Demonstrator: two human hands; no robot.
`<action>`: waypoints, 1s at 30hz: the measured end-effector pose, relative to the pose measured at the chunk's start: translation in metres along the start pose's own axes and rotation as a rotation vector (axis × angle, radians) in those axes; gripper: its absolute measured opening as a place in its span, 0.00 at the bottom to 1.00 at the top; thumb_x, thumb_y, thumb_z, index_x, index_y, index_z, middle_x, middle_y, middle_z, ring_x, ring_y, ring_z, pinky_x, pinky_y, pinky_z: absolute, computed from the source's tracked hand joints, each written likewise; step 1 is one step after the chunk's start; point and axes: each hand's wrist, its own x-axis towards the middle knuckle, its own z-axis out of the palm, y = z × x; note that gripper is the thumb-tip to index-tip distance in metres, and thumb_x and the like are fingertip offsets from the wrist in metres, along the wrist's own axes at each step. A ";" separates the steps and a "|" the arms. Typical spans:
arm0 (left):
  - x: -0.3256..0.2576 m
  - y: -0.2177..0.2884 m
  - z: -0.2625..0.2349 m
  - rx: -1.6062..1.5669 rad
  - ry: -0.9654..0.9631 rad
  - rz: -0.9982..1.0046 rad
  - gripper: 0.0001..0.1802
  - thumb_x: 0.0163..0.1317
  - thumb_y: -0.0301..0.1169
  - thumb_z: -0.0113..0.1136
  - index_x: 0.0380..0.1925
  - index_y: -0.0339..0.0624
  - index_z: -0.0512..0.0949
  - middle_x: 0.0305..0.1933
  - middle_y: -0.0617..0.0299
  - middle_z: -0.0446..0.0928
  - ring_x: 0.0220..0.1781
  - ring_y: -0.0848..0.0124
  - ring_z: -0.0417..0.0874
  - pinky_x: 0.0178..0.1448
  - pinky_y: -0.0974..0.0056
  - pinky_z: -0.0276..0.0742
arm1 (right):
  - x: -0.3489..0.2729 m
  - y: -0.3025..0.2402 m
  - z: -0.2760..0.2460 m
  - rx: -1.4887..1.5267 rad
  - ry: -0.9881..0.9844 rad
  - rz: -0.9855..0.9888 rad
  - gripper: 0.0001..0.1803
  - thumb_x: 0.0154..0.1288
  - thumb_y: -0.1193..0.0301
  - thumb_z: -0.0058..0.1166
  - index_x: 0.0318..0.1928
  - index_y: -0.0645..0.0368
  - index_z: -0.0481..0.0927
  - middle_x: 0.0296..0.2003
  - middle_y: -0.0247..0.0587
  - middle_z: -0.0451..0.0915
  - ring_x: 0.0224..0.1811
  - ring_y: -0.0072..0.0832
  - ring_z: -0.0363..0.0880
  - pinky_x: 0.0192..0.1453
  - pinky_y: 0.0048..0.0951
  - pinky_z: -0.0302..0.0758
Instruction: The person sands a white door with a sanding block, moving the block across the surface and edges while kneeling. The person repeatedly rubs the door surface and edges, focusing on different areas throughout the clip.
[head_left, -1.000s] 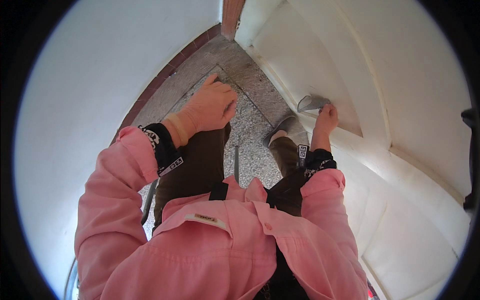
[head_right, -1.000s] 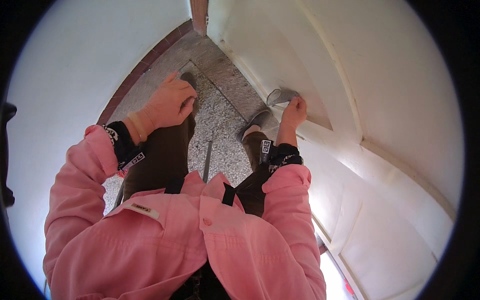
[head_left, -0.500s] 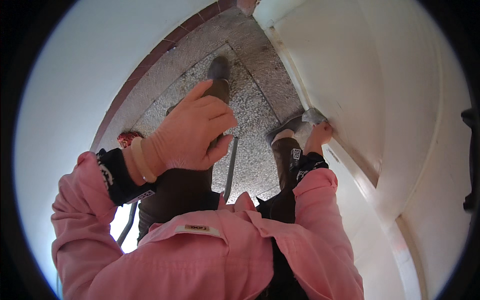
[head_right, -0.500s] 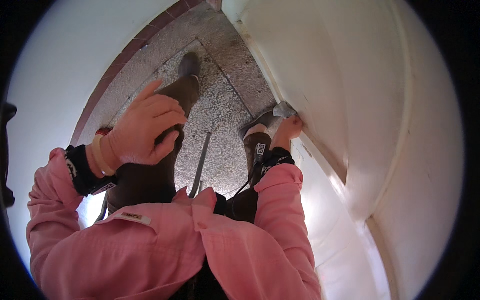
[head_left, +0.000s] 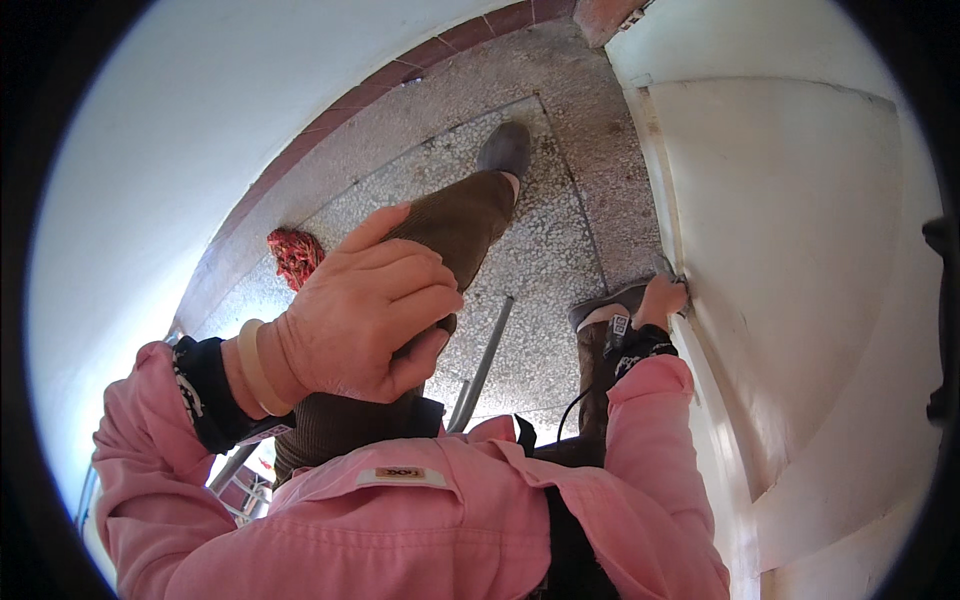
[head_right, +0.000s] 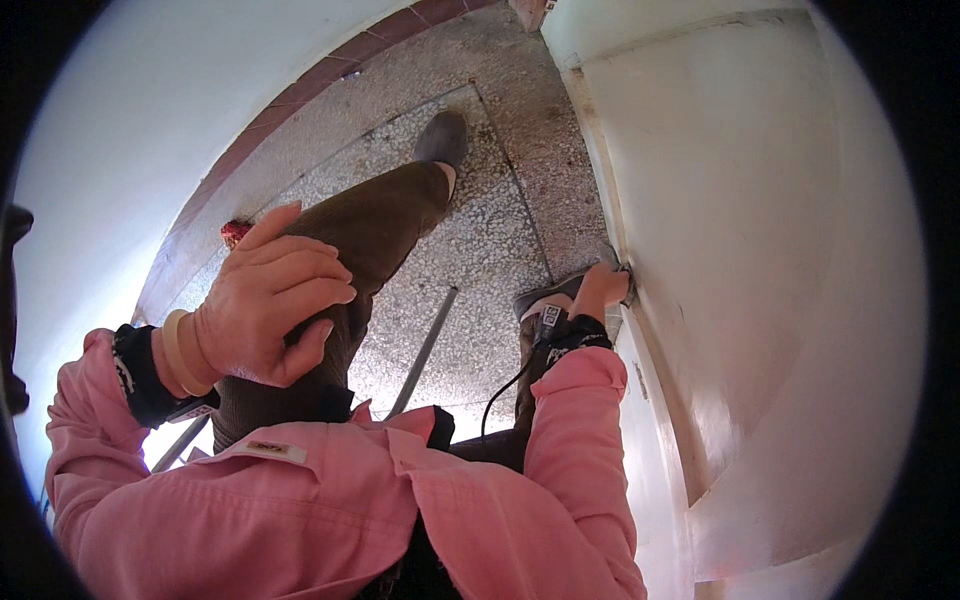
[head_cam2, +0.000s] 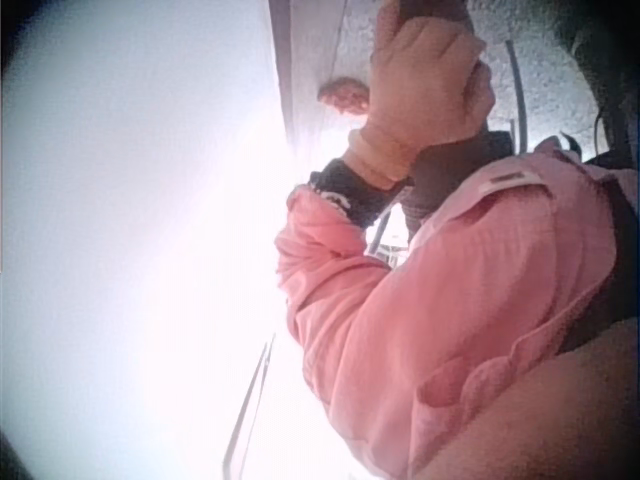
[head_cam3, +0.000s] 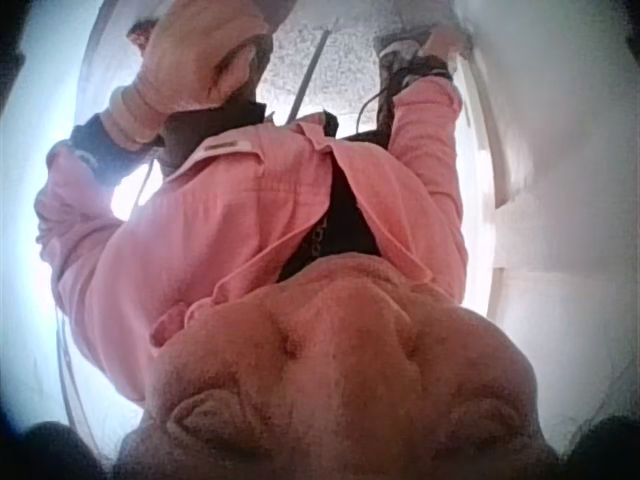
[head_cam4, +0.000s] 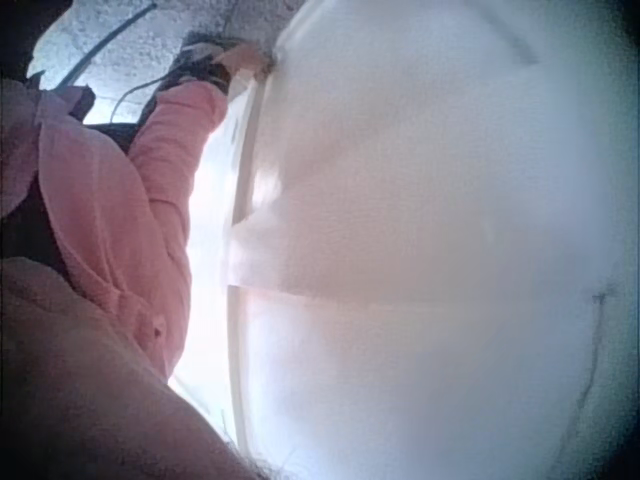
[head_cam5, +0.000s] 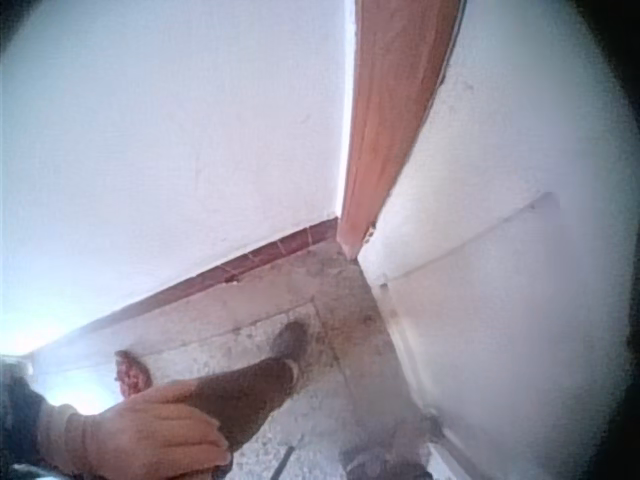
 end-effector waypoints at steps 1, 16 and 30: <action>-0.001 -0.001 -0.001 -0.003 0.001 -0.005 0.13 0.49 0.27 0.65 0.37 0.42 0.81 0.40 0.61 0.80 0.47 0.60 0.83 0.72 0.45 0.65 | 0.005 0.000 -0.002 -0.039 -0.005 0.003 0.22 0.58 0.63 0.57 0.43 0.73 0.85 0.43 0.60 0.87 0.47 0.57 0.86 0.53 0.52 0.82; -0.010 -0.017 -0.005 -0.066 0.024 -0.032 0.15 0.46 0.28 0.66 0.37 0.42 0.83 0.41 0.59 0.82 0.48 0.59 0.84 0.72 0.43 0.66 | 0.033 -0.239 -0.038 -0.035 0.038 -0.749 0.12 0.58 0.65 0.59 0.29 0.64 0.85 0.33 0.59 0.86 0.40 0.56 0.86 0.47 0.51 0.81; -0.019 -0.029 -0.002 -0.043 0.015 -0.100 0.19 0.42 0.31 0.64 0.39 0.43 0.84 0.43 0.58 0.84 0.51 0.55 0.86 0.74 0.39 0.63 | 0.030 -0.266 -0.053 -0.200 0.007 -1.191 0.13 0.66 0.77 0.53 0.50 0.63 0.82 0.49 0.57 0.83 0.56 0.51 0.79 0.63 0.47 0.74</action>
